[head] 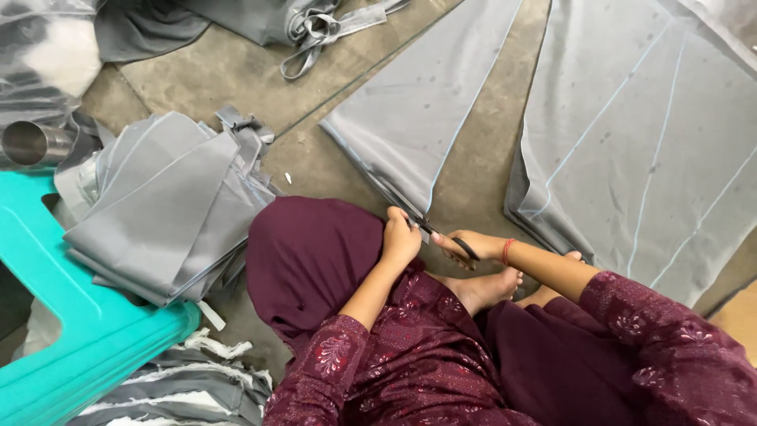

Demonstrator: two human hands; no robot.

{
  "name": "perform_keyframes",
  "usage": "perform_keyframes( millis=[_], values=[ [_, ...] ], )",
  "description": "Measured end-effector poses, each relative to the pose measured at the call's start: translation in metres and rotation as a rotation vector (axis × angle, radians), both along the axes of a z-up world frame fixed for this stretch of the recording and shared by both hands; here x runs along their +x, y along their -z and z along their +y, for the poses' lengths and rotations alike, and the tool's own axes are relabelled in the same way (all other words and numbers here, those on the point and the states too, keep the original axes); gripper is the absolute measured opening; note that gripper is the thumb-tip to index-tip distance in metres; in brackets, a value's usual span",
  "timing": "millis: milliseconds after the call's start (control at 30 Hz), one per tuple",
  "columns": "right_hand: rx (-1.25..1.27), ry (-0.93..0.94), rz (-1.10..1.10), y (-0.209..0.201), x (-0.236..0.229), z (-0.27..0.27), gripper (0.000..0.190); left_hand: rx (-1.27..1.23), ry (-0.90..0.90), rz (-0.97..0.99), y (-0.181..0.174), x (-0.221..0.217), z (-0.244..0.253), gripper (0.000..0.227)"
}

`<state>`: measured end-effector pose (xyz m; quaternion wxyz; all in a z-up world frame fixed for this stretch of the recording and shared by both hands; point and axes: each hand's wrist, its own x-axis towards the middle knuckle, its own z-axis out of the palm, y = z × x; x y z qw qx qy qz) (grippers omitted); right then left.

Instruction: The person sits on the floor and uses large shears to cut a large piece of gray fabric along marked lines. They cut out triangular and rectangular pieces, stacking the cut pieces on a nearby stool and discarding scraps.

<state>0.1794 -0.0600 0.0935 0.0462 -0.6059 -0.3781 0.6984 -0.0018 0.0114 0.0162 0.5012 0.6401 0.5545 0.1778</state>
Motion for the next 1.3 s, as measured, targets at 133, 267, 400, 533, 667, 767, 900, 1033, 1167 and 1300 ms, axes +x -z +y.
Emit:
perform_keyframes(
  millis=[133, 267, 400, 533, 667, 767, 900, 1033, 1167, 1300],
  values=[
    [-0.014, 0.06, 0.041, -0.005, -0.006, 0.001, 0.075, 0.141, 0.147, 0.087, -0.059, -0.01, 0.018, 0.03],
    [0.03, 0.099, 0.019, -0.008, -0.012, 0.001, 0.071, 0.169, 0.338, 0.284, -0.06, -0.013, 0.027, 0.011],
    [0.078, 0.109, -0.071, -0.004, -0.016, -0.005, 0.065, 0.21, 0.435, 0.363, -0.056, -0.015, 0.027, 0.012],
    [0.071, 0.11, -0.076, -0.009, -0.017, -0.005, 0.064, 0.242, 0.528, 0.478, -0.055, -0.013, 0.028, 0.01],
    [0.073, 0.076, -0.027, -0.005, -0.014, 0.006, 0.07, 0.26, 0.53, 0.449, -0.045, -0.013, 0.024, 0.009],
    [0.092, 0.062, 0.0, 0.002, -0.015, 0.021, 0.075, 0.268, 0.528, 0.444, -0.04, -0.014, 0.023, 0.011],
    [0.115, 0.035, 0.045, 0.009, -0.016, 0.038, 0.077, 0.259, 0.469, 0.35, -0.045, -0.017, 0.022, 0.019],
    [0.112, 0.046, 0.046, 0.009, -0.02, 0.039, 0.077, 0.265, 0.491, 0.383, -0.044, -0.015, 0.022, 0.022],
    [0.158, 0.058, 0.022, -0.004, -0.023, 0.039, 0.079, 0.255, 0.575, 0.456, -0.024, -0.014, 0.018, 0.023],
    [0.14, 0.077, -0.009, -0.008, -0.02, 0.04, 0.075, 0.255, 0.673, 0.536, 0.001, -0.012, 0.012, 0.022]
  ],
)
